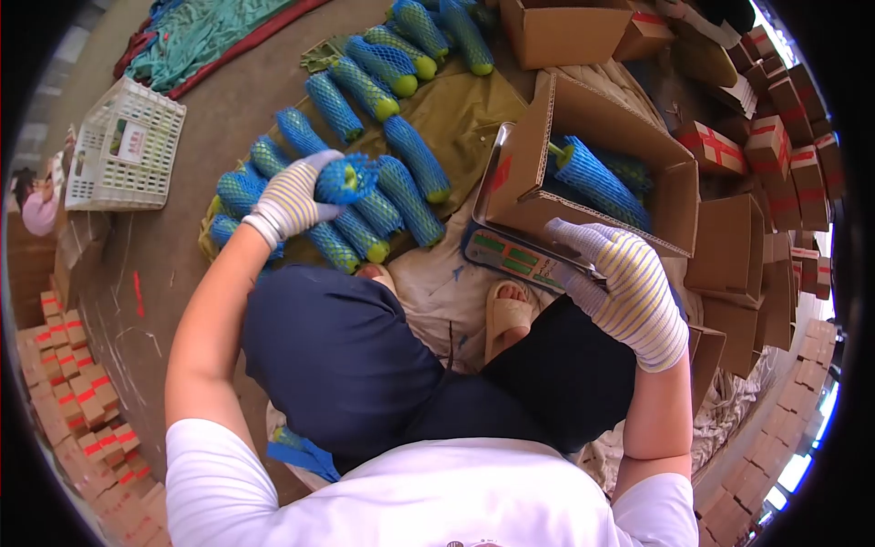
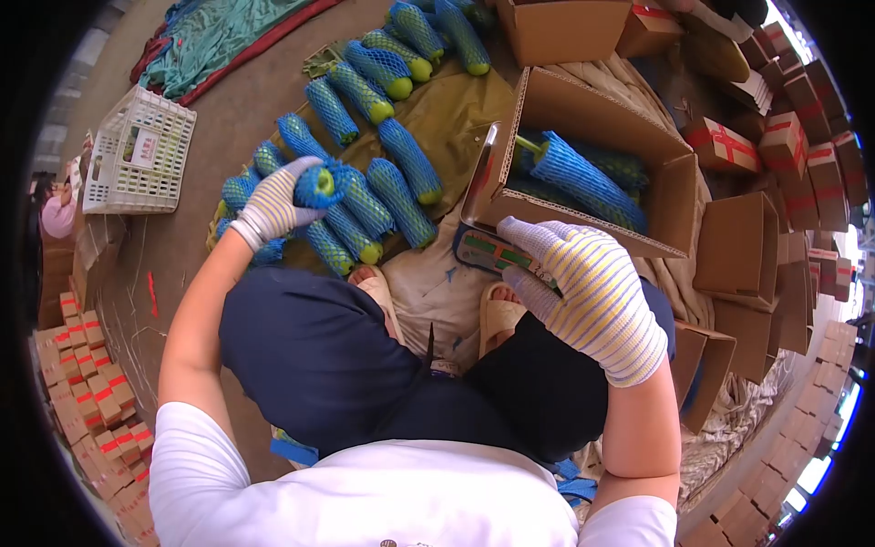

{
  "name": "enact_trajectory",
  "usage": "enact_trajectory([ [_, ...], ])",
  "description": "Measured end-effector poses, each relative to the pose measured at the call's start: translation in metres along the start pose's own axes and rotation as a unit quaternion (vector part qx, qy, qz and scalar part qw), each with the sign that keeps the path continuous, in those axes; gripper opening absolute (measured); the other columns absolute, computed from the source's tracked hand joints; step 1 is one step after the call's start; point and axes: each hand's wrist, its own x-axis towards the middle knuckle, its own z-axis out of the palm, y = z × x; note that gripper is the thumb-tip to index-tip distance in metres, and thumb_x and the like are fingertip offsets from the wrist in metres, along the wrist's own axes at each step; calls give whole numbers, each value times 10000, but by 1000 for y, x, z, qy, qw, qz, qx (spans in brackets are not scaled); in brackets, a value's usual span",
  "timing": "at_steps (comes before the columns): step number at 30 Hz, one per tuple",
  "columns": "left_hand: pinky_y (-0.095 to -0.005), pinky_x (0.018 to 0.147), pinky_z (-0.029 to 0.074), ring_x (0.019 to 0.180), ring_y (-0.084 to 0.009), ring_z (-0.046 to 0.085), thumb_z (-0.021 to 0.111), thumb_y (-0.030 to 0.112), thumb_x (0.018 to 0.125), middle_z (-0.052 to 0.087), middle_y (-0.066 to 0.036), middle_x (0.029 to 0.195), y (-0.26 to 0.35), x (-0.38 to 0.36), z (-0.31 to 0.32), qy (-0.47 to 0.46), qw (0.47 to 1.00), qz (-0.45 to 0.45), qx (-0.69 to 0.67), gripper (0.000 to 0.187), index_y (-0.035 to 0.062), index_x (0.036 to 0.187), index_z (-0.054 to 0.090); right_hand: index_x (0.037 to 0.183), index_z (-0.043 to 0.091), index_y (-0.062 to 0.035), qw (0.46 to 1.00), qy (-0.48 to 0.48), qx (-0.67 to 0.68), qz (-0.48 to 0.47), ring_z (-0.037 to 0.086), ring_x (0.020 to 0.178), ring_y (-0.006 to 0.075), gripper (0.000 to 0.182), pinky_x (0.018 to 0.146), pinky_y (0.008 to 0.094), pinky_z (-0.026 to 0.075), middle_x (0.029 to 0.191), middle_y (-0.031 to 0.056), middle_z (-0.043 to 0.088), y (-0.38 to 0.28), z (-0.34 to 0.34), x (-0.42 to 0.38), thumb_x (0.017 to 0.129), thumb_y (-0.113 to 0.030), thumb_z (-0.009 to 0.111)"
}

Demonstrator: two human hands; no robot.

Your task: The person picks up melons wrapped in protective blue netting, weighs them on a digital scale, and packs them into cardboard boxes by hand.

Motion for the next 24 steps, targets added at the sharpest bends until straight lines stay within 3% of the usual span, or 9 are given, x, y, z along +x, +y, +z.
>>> enact_trajectory([
  [4, -431, 958, 464, 1091, -369, 577, 808, 136, 603, 613, -167, 1177, -36, -28, 37, -57, 984, 52, 161, 643, 95, 1199, 570, 1125, 638, -12, 998, -45, -15, 41, 641, 853, 364, 360, 775, 410, 511, 927, 172, 680, -5, 0, -3, 788, -119, 708],
  [10, -453, 1016, 404, 1126, -341, 546, 825, 170, 563, 598, -138, 1170, -54, -40, 55, -49, 984, 25, 168, 687, 82, 1189, 555, 1104, 644, -11, 994, -64, -45, 74, 639, 838, 364, 352, 761, 413, 506, 893, 171, 672, 1, 6, 8, 767, -92, 706],
  [13, -495, 1029, 369, 1100, -304, 535, 836, 209, 490, 565, -105, 1174, -55, -31, 84, -49, 961, 113, 249, 748, 91, 1170, 548, 1109, 644, -12, 994, -73, -43, 76, 641, 824, 360, 372, 751, 402, 505, 879, 168, 670, -2, 9, 21, 749, -73, 716],
  [16, -480, 992, 417, 1122, -329, 558, 760, 407, 710, 589, -125, 1208, -50, -10, 108, -247, 938, 79, 228, 587, 129, 1199, 591, 1113, 644, -15, 992, -85, -47, 76, 640, 822, 357, 393, 747, 399, 504, 874, 166, 668, 0, 16, 30, 732, -66, 727],
  [18, -449, 959, 451, 1097, -358, 598, 597, 563, 851, 634, -184, 1177, -38, 26, 109, -368, 920, -84, 111, 573, 120, 1213, 618, 1114, 646, -18, 988, -103, -58, 98, 638, 828, 356, 402, 749, 401, 503, 878, 165, 669, 1, 19, 34, 726, -73, 733],
  [19, -432, 942, 466, 1068, -371, 619, 471, 600, 919, 653, -227, 1131, -60, 39, 124, -318, 944, -83, -31, 614, 85, 1219, 618, 1117, 647, -20, 984, -114, -61, 119, 636, 832, 359, 409, 749, 407, 502, 887, 166, 668, 0, 20, 37, 723, -86, 736],
  [20, -432, 938, 470, 1051, -362, 621, 502, 523, 927, 665, -229, 1064, -65, 56, 123, -283, 953, -105, -16, 532, 65, 1166, 631, 1117, 647, -20, 984, -120, -63, 118, 636, 832, 359, 409, 749, 407, 502, 887, 166, 668, -1, 21, 38, 723, -86, 736],
  [22, -462, 928, 466, 1169, -349, 553, 660, 324, 844, 585, -153, 1263, -87, 79, 129, -128, 970, -158, 137, 399, 106, 1173, 602, 1119, 648, -20, 980, -130, -68, 131, 635, 834, 360, 412, 757, 406, 501, 903, 171, 669, 1, 24, 41, 722, -94, 732],
  [24, -501, 1095, 330, 1363, -336, 357, 744, 311, 749, 435, -115, 1428, -126, 91, 132, -124, 962, -129, 204, 656, 150, 1336, 500, 1107, 654, -20, 972, -155, -78, 157, 634, 845, 365, 409, 774, 408, 497, 919, 176, 672, -1, 26, 45, 714, -101, 731],
])
